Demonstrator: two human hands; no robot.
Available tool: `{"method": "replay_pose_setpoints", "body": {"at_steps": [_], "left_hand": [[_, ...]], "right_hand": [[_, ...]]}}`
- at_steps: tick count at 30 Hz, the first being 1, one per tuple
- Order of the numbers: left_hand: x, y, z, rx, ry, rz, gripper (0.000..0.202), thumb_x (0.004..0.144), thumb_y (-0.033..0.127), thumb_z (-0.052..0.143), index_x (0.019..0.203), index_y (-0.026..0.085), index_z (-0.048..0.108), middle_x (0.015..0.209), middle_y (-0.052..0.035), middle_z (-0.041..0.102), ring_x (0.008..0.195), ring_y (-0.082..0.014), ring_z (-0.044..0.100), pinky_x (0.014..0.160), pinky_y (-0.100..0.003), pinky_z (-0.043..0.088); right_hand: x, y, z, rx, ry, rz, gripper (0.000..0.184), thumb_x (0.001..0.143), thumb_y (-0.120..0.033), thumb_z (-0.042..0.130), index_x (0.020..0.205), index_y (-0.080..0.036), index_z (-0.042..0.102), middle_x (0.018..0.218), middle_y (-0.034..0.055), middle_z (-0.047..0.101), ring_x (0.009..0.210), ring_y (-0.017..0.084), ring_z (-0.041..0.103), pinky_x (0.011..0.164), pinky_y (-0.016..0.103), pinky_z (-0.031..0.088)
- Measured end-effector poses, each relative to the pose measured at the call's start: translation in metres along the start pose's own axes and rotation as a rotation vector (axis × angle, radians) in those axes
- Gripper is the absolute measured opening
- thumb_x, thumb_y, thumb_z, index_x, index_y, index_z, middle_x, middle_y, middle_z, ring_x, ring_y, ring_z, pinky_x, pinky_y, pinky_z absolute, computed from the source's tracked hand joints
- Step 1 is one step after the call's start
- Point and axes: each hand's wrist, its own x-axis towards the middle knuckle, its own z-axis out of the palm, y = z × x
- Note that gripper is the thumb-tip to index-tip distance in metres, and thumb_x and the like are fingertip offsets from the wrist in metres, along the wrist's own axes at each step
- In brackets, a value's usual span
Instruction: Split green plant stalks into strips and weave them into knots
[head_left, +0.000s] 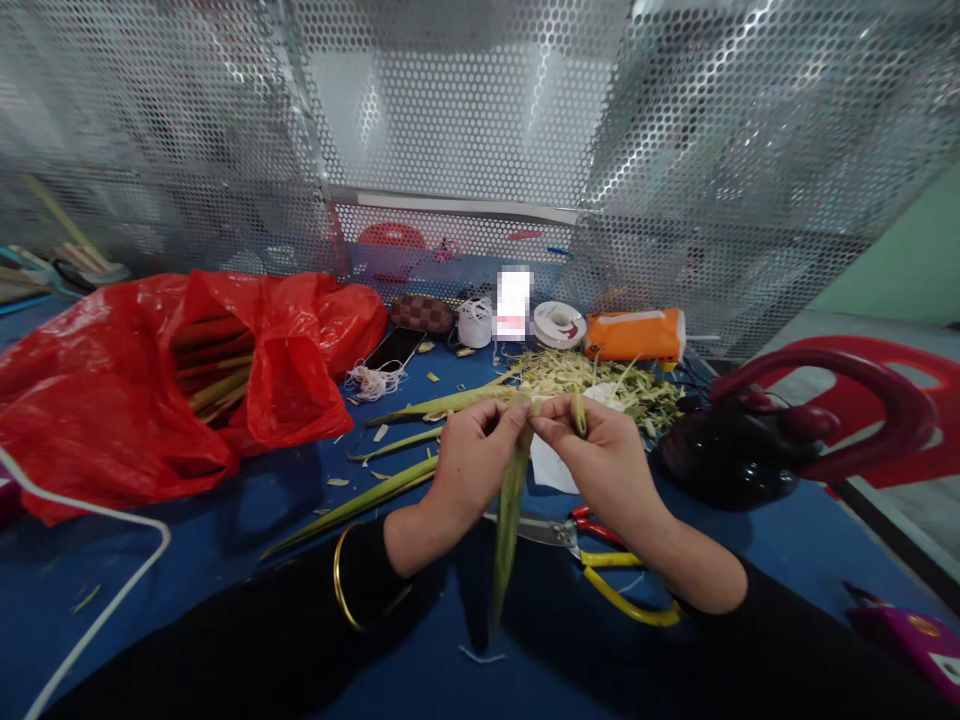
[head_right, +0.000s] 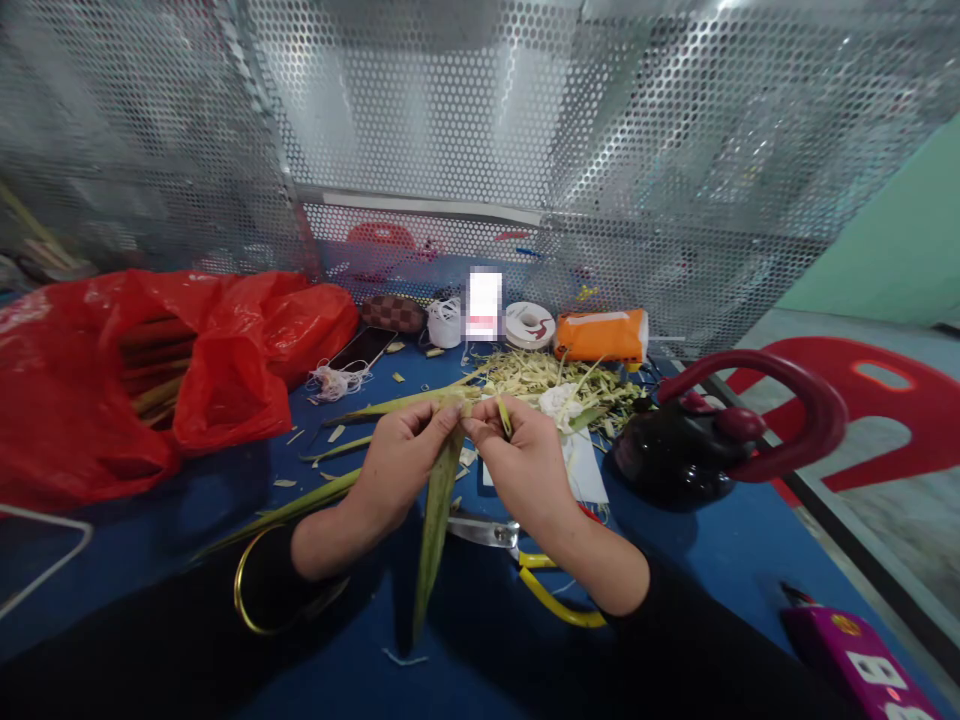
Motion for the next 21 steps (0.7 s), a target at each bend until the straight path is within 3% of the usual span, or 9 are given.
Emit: {"method": "replay_pose_setpoints", "body": {"at_steps": [4, 10, 17, 21], "left_hand": [[-0.0012, -0.0016, 0.0005, 0.058, -0.037, 0.052, 0.03, 0.086, 0.036, 0.052, 0.062, 0.018, 0.05, 0.059, 0.0045, 0.043, 0.057, -0.0106, 0.037, 0.053, -0.025, 0.029], [-0.0014, -0.001, -0.001, 0.126, 0.004, 0.077, 0.027, 0.085, 0.03, 0.052, 0.061, 0.019, 0.047, 0.055, 0.0058, 0.042, 0.054, -0.0104, 0.036, 0.052, -0.025, 0.028], [-0.0012, -0.0009, -0.001, 0.123, 0.053, 0.104, 0.027, 0.085, 0.031, 0.054, 0.062, 0.018, 0.051, 0.057, 0.0053, 0.047, 0.056, -0.0102, 0.04, 0.054, -0.025, 0.031], [-0.0005, -0.002, -0.001, 0.164, 0.068, 0.089, 0.027, 0.083, 0.03, 0.056, 0.06, 0.018, 0.051, 0.055, 0.0054, 0.047, 0.055, -0.0102, 0.04, 0.054, -0.024, 0.03]], "right_hand": [[-0.0007, 0.002, -0.001, -0.113, 0.03, -0.088, 0.016, 0.081, -0.025, 0.057, 0.066, -0.021, 0.052, 0.054, -0.0063, 0.04, 0.051, 0.011, 0.035, 0.049, 0.025, 0.027], [-0.0021, 0.004, -0.0023, -0.201, -0.015, -0.226, 0.016, 0.085, -0.022, 0.053, 0.069, -0.022, 0.049, 0.058, -0.0059, 0.041, 0.054, 0.011, 0.036, 0.052, 0.025, 0.029], [-0.001, 0.0034, 0.0005, -0.203, -0.012, -0.1, 0.016, 0.08, -0.025, 0.06, 0.068, -0.022, 0.051, 0.052, -0.0086, 0.033, 0.049, 0.011, 0.033, 0.048, 0.025, 0.027], [-0.0026, 0.0059, 0.0015, -0.199, 0.011, -0.133, 0.017, 0.08, -0.023, 0.058, 0.065, -0.022, 0.05, 0.053, -0.0074, 0.037, 0.05, 0.011, 0.034, 0.049, 0.025, 0.028]]}}
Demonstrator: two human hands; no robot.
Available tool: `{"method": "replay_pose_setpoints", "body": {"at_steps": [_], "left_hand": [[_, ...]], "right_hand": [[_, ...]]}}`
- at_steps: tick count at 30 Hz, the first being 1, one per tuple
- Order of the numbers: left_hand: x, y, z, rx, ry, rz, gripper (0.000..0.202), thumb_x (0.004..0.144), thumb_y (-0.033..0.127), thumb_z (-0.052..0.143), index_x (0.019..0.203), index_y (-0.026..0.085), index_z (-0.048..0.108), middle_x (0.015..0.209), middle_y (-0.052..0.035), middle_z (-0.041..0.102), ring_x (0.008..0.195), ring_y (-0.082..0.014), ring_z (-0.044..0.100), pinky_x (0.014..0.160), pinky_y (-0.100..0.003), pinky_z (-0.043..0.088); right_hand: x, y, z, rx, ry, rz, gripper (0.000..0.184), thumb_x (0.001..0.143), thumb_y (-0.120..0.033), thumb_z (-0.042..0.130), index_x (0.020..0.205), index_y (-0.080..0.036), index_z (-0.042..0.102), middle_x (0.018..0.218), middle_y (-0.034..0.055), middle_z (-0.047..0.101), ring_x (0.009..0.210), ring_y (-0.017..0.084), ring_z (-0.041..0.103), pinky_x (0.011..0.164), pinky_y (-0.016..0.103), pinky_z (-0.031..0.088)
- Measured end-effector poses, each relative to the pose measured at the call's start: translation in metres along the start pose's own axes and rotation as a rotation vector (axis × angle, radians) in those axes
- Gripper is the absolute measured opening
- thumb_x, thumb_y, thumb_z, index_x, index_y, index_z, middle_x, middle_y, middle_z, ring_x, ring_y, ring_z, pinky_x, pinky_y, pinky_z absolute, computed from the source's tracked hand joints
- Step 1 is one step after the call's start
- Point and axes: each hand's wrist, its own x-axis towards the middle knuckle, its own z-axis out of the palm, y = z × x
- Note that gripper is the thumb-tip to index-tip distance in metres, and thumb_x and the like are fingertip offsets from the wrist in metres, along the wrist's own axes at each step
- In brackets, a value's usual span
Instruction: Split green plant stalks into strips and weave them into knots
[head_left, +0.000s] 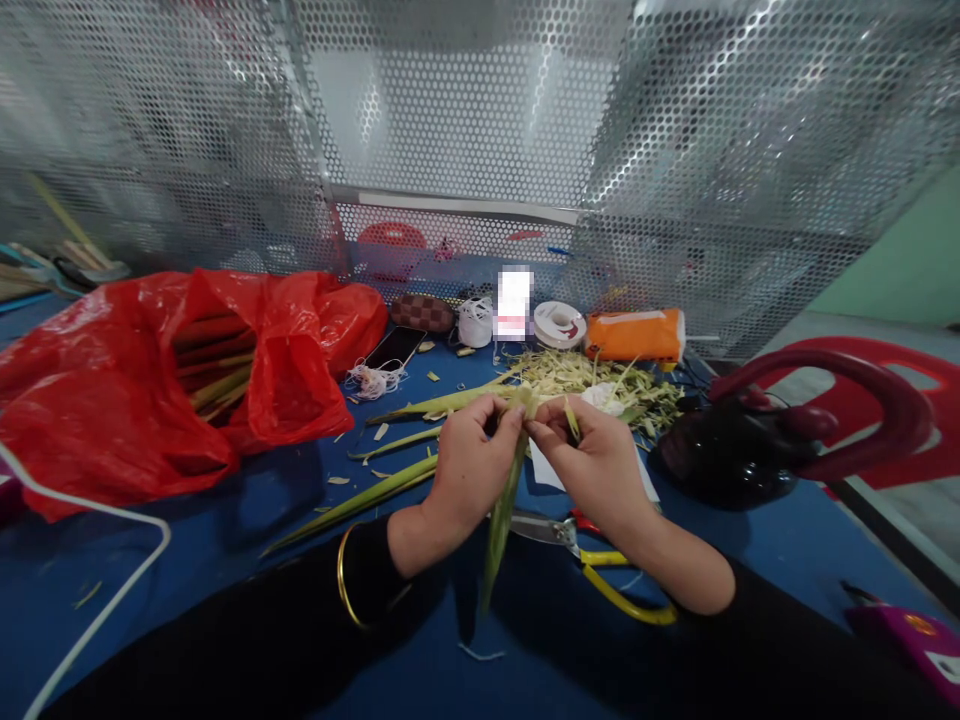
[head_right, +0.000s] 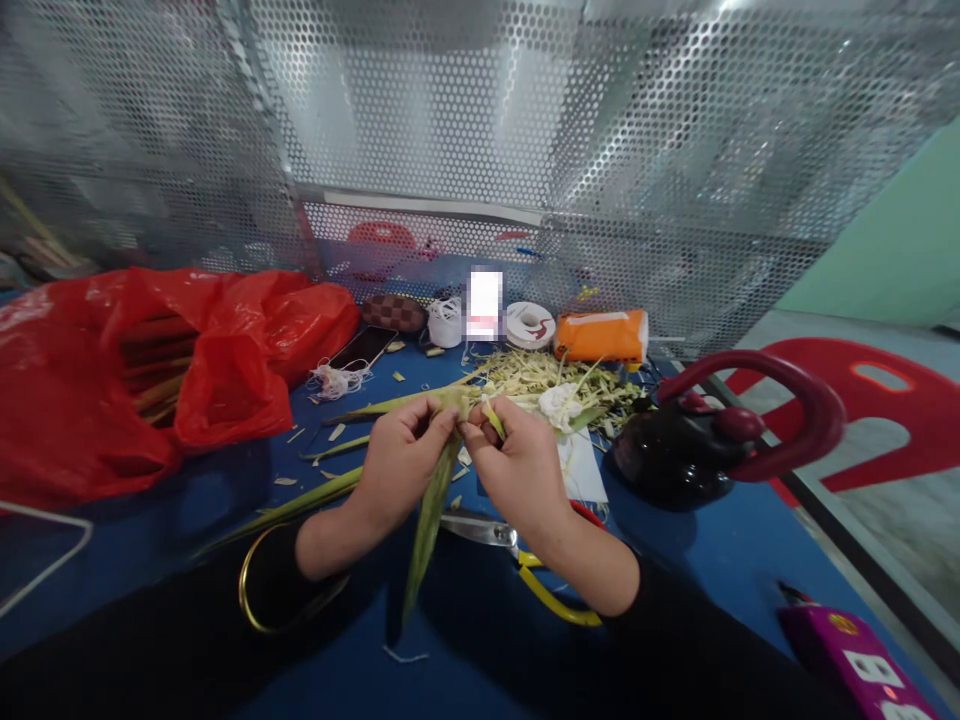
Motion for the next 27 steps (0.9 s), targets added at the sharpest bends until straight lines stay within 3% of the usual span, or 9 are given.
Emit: {"method": "replay_pose_setpoints", "body": {"at_steps": [5, 12, 20, 27], "left_hand": [[0.0019, 0.001, -0.001, -0.031, -0.016, -0.028, 0.027, 0.083, 0.031, 0.056, 0.059, 0.018, 0.05, 0.054, 0.0059, 0.044, 0.054, -0.01, 0.038, 0.052, -0.024, 0.028], [0.0011, 0.0042, -0.0016, -0.049, 0.004, -0.003, 0.024, 0.084, 0.028, 0.054, 0.064, 0.017, 0.055, 0.059, 0.0045, 0.052, 0.057, -0.0105, 0.044, 0.056, -0.024, 0.034], [0.0024, 0.0034, -0.0015, -0.012, 0.005, -0.027, 0.024, 0.084, 0.026, 0.054, 0.062, 0.017, 0.052, 0.056, 0.0051, 0.048, 0.056, -0.0108, 0.042, 0.056, -0.024, 0.032], [0.003, 0.0029, -0.0024, -0.018, 0.016, -0.012, 0.023, 0.084, 0.026, 0.053, 0.063, 0.017, 0.054, 0.059, 0.0047, 0.05, 0.059, -0.011, 0.044, 0.058, -0.023, 0.034]], "right_hand": [[-0.0025, -0.0038, -0.0007, -0.01, -0.003, -0.11, 0.019, 0.082, -0.022, 0.056, 0.064, -0.022, 0.048, 0.056, -0.0056, 0.041, 0.052, 0.011, 0.037, 0.051, 0.025, 0.029], [-0.003, 0.0009, 0.0015, -0.022, -0.074, 0.013, 0.016, 0.08, -0.025, 0.059, 0.067, -0.022, 0.05, 0.053, -0.0076, 0.036, 0.05, 0.011, 0.035, 0.048, 0.024, 0.028], [-0.0058, -0.0002, 0.0009, -0.095, -0.05, -0.169, 0.02, 0.084, -0.02, 0.054, 0.065, -0.022, 0.046, 0.058, -0.0053, 0.042, 0.054, 0.012, 0.038, 0.053, 0.025, 0.031], [-0.0051, 0.0038, 0.0049, -0.062, -0.103, -0.001, 0.02, 0.079, -0.023, 0.06, 0.066, -0.022, 0.046, 0.055, -0.0068, 0.041, 0.053, 0.011, 0.039, 0.051, 0.024, 0.032]]}}
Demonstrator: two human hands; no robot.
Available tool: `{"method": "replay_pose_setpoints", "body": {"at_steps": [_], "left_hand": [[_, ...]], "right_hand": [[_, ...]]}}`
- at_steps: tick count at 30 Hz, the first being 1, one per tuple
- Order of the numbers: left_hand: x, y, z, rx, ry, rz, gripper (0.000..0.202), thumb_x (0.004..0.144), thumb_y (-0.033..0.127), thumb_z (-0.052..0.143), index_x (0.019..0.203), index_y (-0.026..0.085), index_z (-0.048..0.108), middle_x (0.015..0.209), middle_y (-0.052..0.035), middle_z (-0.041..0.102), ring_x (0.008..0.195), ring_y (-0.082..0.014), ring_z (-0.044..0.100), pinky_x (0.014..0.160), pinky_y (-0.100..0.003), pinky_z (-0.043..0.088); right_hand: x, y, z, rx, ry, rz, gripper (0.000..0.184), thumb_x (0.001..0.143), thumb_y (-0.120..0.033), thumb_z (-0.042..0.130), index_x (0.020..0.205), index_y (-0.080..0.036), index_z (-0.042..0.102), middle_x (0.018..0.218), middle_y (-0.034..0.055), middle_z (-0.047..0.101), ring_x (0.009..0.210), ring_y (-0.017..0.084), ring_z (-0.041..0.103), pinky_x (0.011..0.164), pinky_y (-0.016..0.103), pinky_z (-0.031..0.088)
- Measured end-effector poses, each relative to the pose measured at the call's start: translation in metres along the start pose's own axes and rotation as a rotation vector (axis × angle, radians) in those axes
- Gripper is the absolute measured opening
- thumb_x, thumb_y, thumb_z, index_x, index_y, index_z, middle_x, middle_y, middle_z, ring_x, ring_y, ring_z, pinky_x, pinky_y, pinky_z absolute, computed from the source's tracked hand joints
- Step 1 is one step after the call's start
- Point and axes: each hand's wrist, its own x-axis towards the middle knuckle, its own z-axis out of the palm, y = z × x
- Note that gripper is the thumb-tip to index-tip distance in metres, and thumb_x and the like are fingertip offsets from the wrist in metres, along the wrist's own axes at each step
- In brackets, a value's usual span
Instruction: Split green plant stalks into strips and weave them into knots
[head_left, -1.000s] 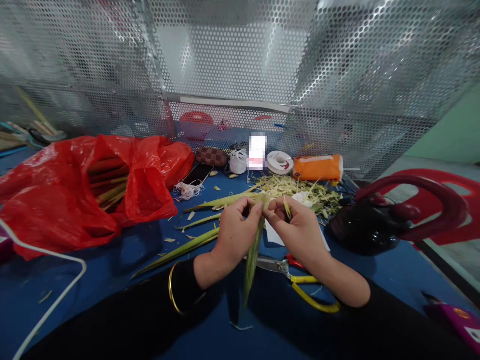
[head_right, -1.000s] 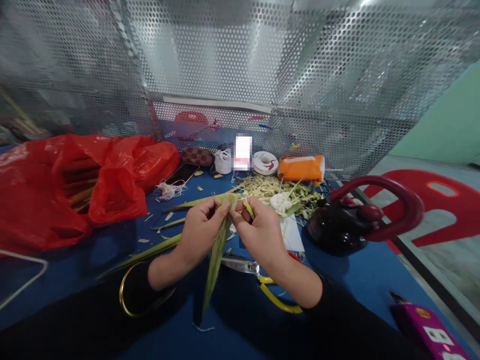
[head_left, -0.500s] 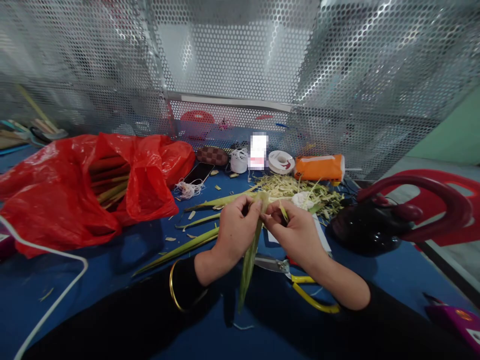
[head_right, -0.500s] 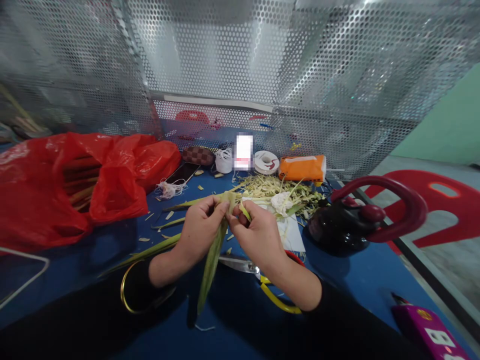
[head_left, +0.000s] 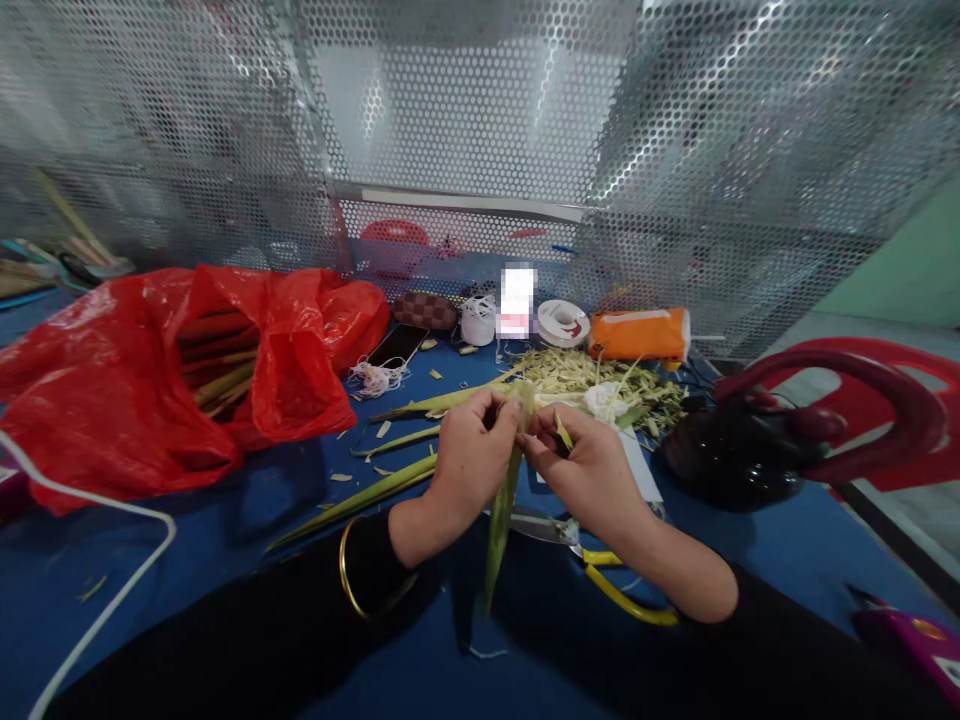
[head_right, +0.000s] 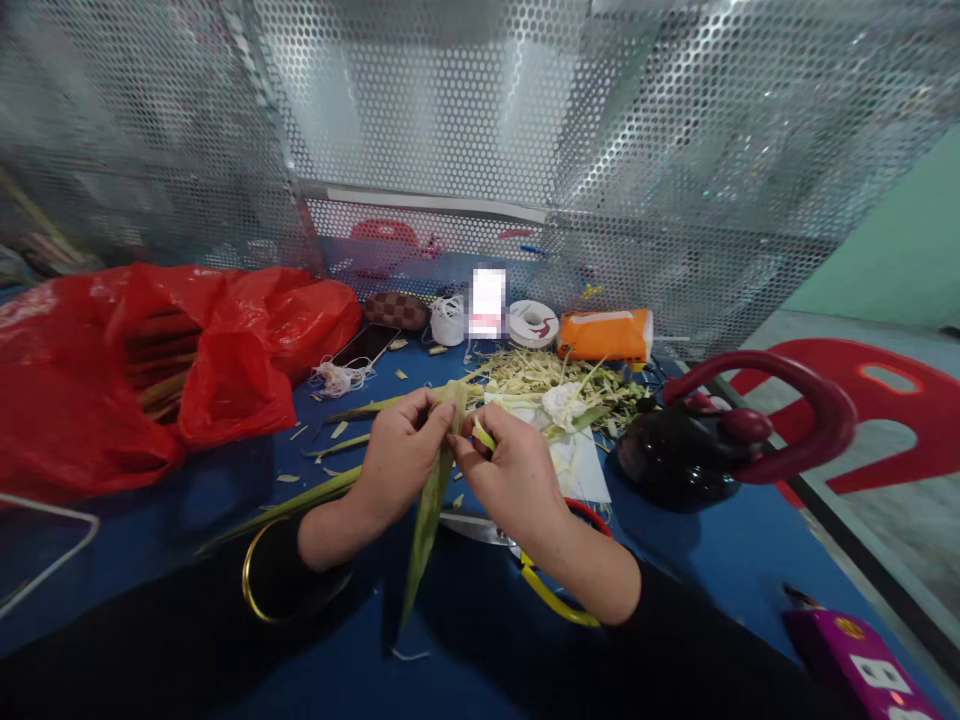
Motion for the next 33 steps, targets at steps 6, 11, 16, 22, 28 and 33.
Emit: {"method": "replay_pose_setpoints", "body": {"at_steps": [6, 11, 16, 22, 28, 33], "left_hand": [[0.001, -0.009, 0.002, -0.027, -0.042, -0.001, 0.025, 0.085, 0.032, 0.051, 0.065, 0.017, 0.053, 0.06, 0.0052, 0.047, 0.059, -0.0108, 0.041, 0.056, -0.023, 0.031], [0.003, -0.007, 0.001, -0.055, -0.005, -0.01, 0.023, 0.084, 0.028, 0.05, 0.064, 0.018, 0.05, 0.06, 0.0052, 0.046, 0.059, -0.0106, 0.041, 0.057, -0.023, 0.032], [0.002, -0.006, 0.001, -0.033, 0.004, 0.006, 0.024, 0.084, 0.029, 0.051, 0.062, 0.018, 0.047, 0.058, 0.0058, 0.044, 0.057, -0.0102, 0.04, 0.056, -0.023, 0.031], [0.005, -0.013, 0.002, -0.066, -0.005, -0.044, 0.023, 0.083, 0.032, 0.051, 0.065, 0.018, 0.049, 0.06, 0.0053, 0.045, 0.059, -0.0111, 0.041, 0.057, -0.024, 0.032], [0.005, -0.011, 0.001, -0.063, 0.031, -0.048, 0.021, 0.082, 0.027, 0.048, 0.062, 0.019, 0.046, 0.058, 0.0054, 0.043, 0.058, -0.0109, 0.039, 0.057, -0.023, 0.032], [0.006, -0.012, 0.002, -0.183, -0.014, -0.076, 0.02, 0.081, 0.034, 0.053, 0.07, 0.017, 0.053, 0.064, 0.0034, 0.051, 0.062, -0.0116, 0.044, 0.059, -0.023, 0.036]], "right_hand": [[-0.003, -0.001, -0.001, -0.022, 0.005, -0.148, 0.017, 0.082, -0.019, 0.056, 0.068, -0.021, 0.048, 0.06, -0.005, 0.047, 0.056, 0.012, 0.043, 0.054, 0.024, 0.034], [-0.002, 0.0, 0.002, -0.042, -0.031, -0.034, 0.017, 0.079, -0.023, 0.061, 0.067, -0.022, 0.048, 0.056, -0.0058, 0.044, 0.054, 0.012, 0.041, 0.051, 0.024, 0.032], [-0.003, 0.001, 0.003, -0.073, -0.017, -0.062, 0.019, 0.079, -0.02, 0.058, 0.064, -0.022, 0.047, 0.056, -0.0048, 0.047, 0.053, 0.013, 0.044, 0.052, 0.024, 0.033], [-0.008, 0.002, 0.003, -0.149, 0.0, -0.248, 0.013, 0.083, -0.019, 0.056, 0.072, -0.022, 0.049, 0.064, -0.0018, 0.054, 0.058, 0.014, 0.049, 0.056, 0.024, 0.036], [-0.006, 0.006, 0.005, -0.137, -0.104, -0.108, 0.016, 0.082, -0.027, 0.057, 0.069, -0.022, 0.05, 0.059, -0.0027, 0.053, 0.055, 0.014, 0.048, 0.052, 0.024, 0.035], [-0.002, 0.005, 0.004, 0.001, -0.106, 0.029, 0.024, 0.082, -0.029, 0.054, 0.061, -0.022, 0.044, 0.052, -0.006, 0.04, 0.052, 0.012, 0.038, 0.048, 0.023, 0.03]]}}
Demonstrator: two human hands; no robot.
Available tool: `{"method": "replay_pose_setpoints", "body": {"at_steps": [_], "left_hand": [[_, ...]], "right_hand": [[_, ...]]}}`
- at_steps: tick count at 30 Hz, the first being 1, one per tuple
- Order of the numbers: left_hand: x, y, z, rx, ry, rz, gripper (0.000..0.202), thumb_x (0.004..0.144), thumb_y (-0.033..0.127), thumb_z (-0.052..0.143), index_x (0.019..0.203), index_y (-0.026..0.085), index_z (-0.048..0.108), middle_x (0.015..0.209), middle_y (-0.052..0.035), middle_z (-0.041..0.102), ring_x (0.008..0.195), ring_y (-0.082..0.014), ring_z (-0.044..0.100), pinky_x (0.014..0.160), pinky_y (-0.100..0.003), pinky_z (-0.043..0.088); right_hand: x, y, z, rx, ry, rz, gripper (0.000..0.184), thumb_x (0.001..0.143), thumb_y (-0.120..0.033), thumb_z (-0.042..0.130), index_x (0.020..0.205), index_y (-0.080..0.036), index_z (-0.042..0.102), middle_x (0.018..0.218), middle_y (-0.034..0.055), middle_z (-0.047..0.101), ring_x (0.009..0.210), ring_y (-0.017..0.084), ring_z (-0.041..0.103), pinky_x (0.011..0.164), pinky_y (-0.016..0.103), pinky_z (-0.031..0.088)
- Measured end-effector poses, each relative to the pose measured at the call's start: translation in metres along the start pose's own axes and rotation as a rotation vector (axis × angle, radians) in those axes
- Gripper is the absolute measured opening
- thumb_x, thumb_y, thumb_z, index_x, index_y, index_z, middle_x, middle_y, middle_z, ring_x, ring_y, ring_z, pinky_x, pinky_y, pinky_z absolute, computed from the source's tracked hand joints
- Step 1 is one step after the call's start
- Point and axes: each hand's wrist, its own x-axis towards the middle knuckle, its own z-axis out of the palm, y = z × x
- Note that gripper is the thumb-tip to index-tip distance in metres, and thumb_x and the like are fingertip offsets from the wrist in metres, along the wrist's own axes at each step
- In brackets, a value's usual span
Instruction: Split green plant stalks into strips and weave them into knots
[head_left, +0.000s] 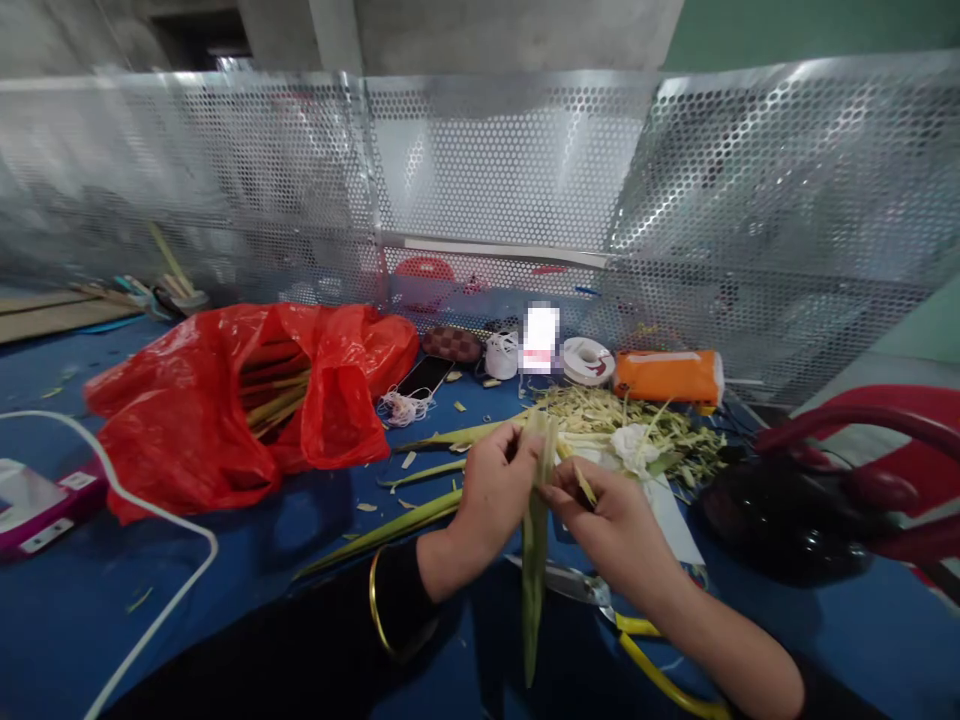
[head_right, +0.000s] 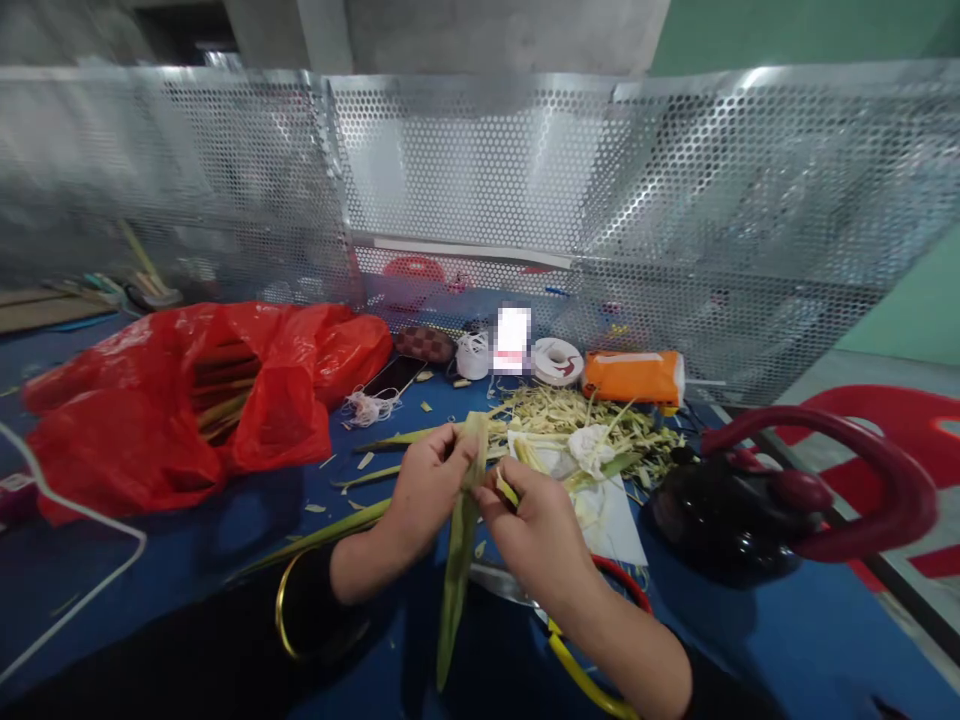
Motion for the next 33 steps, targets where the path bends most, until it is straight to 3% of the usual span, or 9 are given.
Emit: {"method": "replay_pose_setpoints", "body": {"at_steps": [4, 8, 15, 24, 29, 33], "left_hand": [[-0.0011, -0.0006, 0.0031, -0.113, -0.068, -0.092, 0.021, 0.078, 0.036, 0.059, 0.071, 0.016, 0.055, 0.066, 0.0018, 0.054, 0.061, -0.0117, 0.046, 0.057, -0.022, 0.037], [-0.0016, -0.003, 0.004, -0.091, -0.091, -0.117, 0.022, 0.078, 0.036, 0.057, 0.071, 0.015, 0.057, 0.065, 0.0015, 0.053, 0.058, -0.0108, 0.041, 0.054, -0.022, 0.034], [-0.0006, -0.0021, 0.0019, 0.071, -0.035, -0.075, 0.021, 0.076, 0.03, 0.054, 0.06, 0.018, 0.047, 0.057, 0.005, 0.041, 0.055, -0.01, 0.035, 0.052, -0.023, 0.028], [-0.0019, 0.0036, 0.0002, 0.126, 0.022, 0.015, 0.018, 0.079, 0.028, 0.051, 0.064, 0.018, 0.049, 0.06, 0.0043, 0.048, 0.059, -0.0117, 0.043, 0.057, -0.024, 0.034], [-0.0035, 0.0043, 0.0001, 0.177, 0.024, 0.029, 0.019, 0.079, 0.026, 0.049, 0.061, 0.019, 0.045, 0.058, 0.0053, 0.043, 0.058, -0.0113, 0.039, 0.057, -0.024, 0.031], [-0.0035, 0.0027, 0.0004, 0.129, -0.005, 0.0, 0.019, 0.079, 0.028, 0.05, 0.063, 0.019, 0.045, 0.059, 0.0051, 0.044, 0.057, -0.0114, 0.04, 0.055, -0.024, 0.031]], "right_hand": [[0.0076, -0.0014, -0.0062, 0.085, 0.1, 0.035, 0.027, 0.081, -0.03, 0.054, 0.06, -0.022, 0.041, 0.052, -0.0071, 0.036, 0.05, 0.011, 0.034, 0.048, 0.023, 0.028], [0.0096, 0.0011, -0.0083, 0.065, 0.112, 0.007, 0.025, 0.082, -0.028, 0.054, 0.061, -0.023, 0.041, 0.053, -0.0068, 0.038, 0.051, 0.011, 0.036, 0.049, 0.023, 0.03], [0.0023, -0.0002, -0.0088, -0.1, 0.144, -0.258, 0.021, 0.087, -0.023, 0.051, 0.067, -0.022, 0.042, 0.061, -0.0039, 0.045, 0.056, 0.013, 0.042, 0.054, 0.024, 0.034], [0.0032, 0.001, -0.0048, -0.072, 0.071, -0.082, 0.021, 0.082, -0.023, 0.058, 0.066, -0.022, 0.046, 0.057, -0.0052, 0.046, 0.055, 0.013, 0.043, 0.052, 0.023, 0.034], [0.0009, 0.0017, -0.0044, -0.124, 0.111, -0.128, 0.02, 0.083, -0.02, 0.056, 0.066, -0.022, 0.045, 0.058, -0.0044, 0.048, 0.055, 0.013, 0.044, 0.053, 0.024, 0.034], [0.0001, 0.0002, -0.005, -0.146, 0.114, -0.256, 0.016, 0.084, -0.018, 0.054, 0.07, -0.022, 0.048, 0.06, -0.0031, 0.051, 0.056, 0.014, 0.047, 0.054, 0.024, 0.036]]}}
